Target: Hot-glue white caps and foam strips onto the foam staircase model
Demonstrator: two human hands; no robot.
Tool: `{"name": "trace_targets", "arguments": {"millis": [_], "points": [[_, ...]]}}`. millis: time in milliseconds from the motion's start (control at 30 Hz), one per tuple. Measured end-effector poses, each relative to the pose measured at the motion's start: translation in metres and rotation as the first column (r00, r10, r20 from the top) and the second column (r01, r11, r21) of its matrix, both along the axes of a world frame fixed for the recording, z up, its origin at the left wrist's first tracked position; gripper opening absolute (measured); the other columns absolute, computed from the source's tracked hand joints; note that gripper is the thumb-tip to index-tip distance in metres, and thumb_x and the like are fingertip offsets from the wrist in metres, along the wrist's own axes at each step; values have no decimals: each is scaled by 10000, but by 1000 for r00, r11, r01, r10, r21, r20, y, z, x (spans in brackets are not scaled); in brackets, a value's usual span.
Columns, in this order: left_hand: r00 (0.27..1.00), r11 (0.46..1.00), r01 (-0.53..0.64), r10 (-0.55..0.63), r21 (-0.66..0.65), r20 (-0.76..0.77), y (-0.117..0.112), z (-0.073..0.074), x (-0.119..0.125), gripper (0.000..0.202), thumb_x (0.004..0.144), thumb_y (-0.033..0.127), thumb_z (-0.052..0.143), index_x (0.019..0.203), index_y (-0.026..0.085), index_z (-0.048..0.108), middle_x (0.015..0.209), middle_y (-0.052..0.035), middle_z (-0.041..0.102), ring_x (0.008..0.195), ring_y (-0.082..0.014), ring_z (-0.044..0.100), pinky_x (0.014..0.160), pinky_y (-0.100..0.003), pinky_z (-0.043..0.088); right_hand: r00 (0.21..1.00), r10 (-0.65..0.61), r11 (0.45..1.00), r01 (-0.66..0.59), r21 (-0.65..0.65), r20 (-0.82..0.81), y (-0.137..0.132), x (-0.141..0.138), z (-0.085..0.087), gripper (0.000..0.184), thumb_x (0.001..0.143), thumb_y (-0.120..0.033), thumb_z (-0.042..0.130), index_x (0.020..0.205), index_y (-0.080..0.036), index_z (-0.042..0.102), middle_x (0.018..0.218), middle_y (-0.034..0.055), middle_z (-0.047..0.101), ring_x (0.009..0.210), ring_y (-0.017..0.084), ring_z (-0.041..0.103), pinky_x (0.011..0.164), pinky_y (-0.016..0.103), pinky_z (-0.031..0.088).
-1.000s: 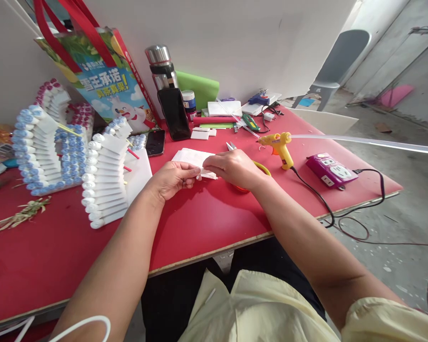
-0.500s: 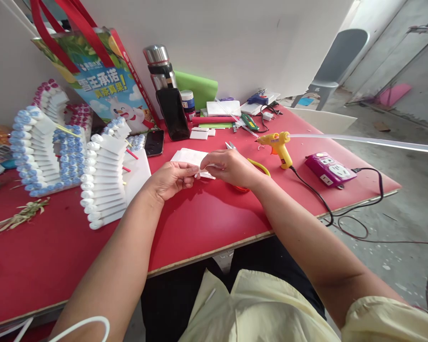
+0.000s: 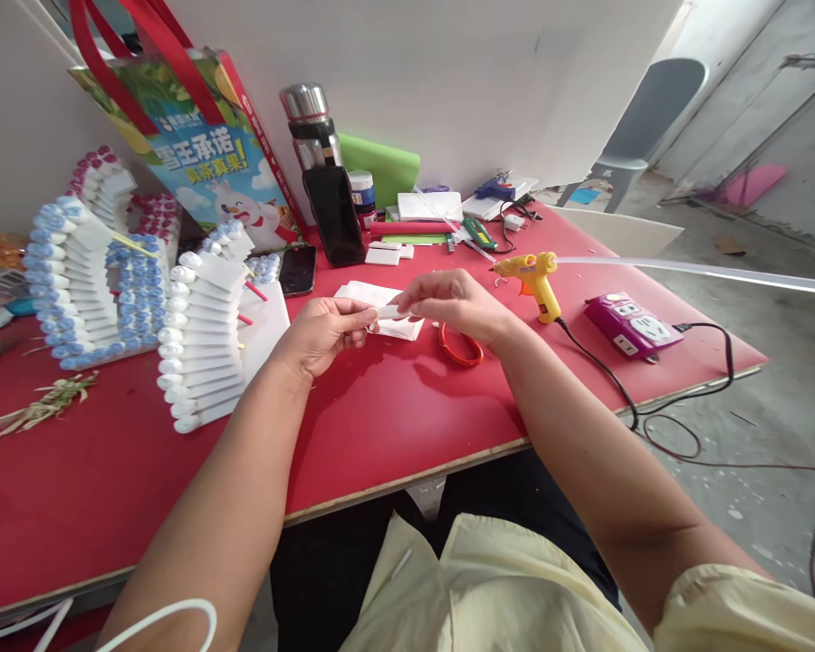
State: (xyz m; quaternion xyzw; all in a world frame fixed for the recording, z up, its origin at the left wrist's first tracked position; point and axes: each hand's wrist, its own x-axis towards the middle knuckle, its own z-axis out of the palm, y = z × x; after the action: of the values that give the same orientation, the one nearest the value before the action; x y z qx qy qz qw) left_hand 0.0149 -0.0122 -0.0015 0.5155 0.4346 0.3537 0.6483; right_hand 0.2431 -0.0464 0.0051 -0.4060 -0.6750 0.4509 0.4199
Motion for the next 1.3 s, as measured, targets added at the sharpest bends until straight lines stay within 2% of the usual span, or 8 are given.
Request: {"name": "trace_targets", "arguments": {"millis": [100, 267, 433, 600, 800, 967, 1133, 1300], "points": [[998, 997, 33, -29, 73, -60, -4, 1, 3, 330, 607, 334, 932, 800, 109, 788, 687, -66, 681, 496, -68, 493, 495, -215, 413, 982, -81, 991, 61, -119, -171, 0, -7, 0, 231, 894, -390, 672, 930, -163, 685, 946, 66, 745, 844, 168, 686, 715, 247, 541], [989, 966, 107, -79, 233, -129, -8, 0, 9, 284, 705, 367, 873, 851, 134, 800, 776, -74, 717, 549, -83, 526, 538, -227, 414, 994, 62, 955, -84, -284, -85, 1, -17, -6, 374, 901, -511, 669, 883, -138, 676, 845, 96, 729, 635, 159, 684, 584, 257, 541], [992, 949, 28, 12, 314, -123, -7, -4, 11, 257, 717, 360, 861, 848, 147, 801, 705, -48, 688, 547, -92, 510, 564, -243, 415, 988, 29, 999, -31, 10, 150, 1, -18, -9, 253, 964, -294, 567, 847, -127, 717, 660, 10, 639, 519, 77, 486, 528, 210, 384], [995, 932, -37, 69, 360, -76, -5, -10, 15, 190, 736, 316, 837, 804, 146, 785, 659, -26, 649, 539, -88, 484, 578, -246, 415, 936, -109, 970, 27, 242, 335, 1, -18, -10, 197, 928, -149, 553, 909, -142, 748, 643, -12, 627, 574, 89, 482, 614, 226, 363], [993, 876, -16, 72, 483, -98, -6, -5, 15, 172, 796, 325, 797, 838, 159, 781, 715, -29, 666, 588, -94, 497, 639, -251, 443, 994, 77, 981, -89, -171, -74, -2, -21, -9, 322, 1002, -380, 527, 803, -150, 631, 671, -4, 565, 491, 70, 396, 497, 220, 344], [988, 858, 13, 68, 513, -140, -8, -3, 15, 263, 782, 378, 815, 938, 166, 800, 758, -39, 691, 601, -104, 510, 611, -251, 440, 878, -56, 811, -238, -534, -476, 2, -21, -7, 313, 997, -429, 559, 870, -145, 596, 676, -4, 533, 482, 66, 382, 430, 188, 298], [989, 851, 35, 45, 523, -140, -10, -2, 17, 299, 797, 409, 802, 958, 157, 805, 817, -69, 725, 686, -144, 583, 652, -265, 468, 852, -11, 767, -328, -551, -523, 2, -17, -7, 242, 1021, -301, 503, 925, -111, 618, 805, 76, 645, 582, 118, 559, 459, 211, 412], [985, 852, 49, 44, 521, -164, -11, 0, 17, 297, 790, 416, 805, 936, 157, 802, 759, -53, 699, 623, -124, 537, 602, -257, 437, 810, 30, 744, -409, -528, -585, -2, -15, -4, 213, 948, -302, 661, 866, -120, 587, 732, -11, 531, 508, 37, 359, 424, 142, 307]]}}
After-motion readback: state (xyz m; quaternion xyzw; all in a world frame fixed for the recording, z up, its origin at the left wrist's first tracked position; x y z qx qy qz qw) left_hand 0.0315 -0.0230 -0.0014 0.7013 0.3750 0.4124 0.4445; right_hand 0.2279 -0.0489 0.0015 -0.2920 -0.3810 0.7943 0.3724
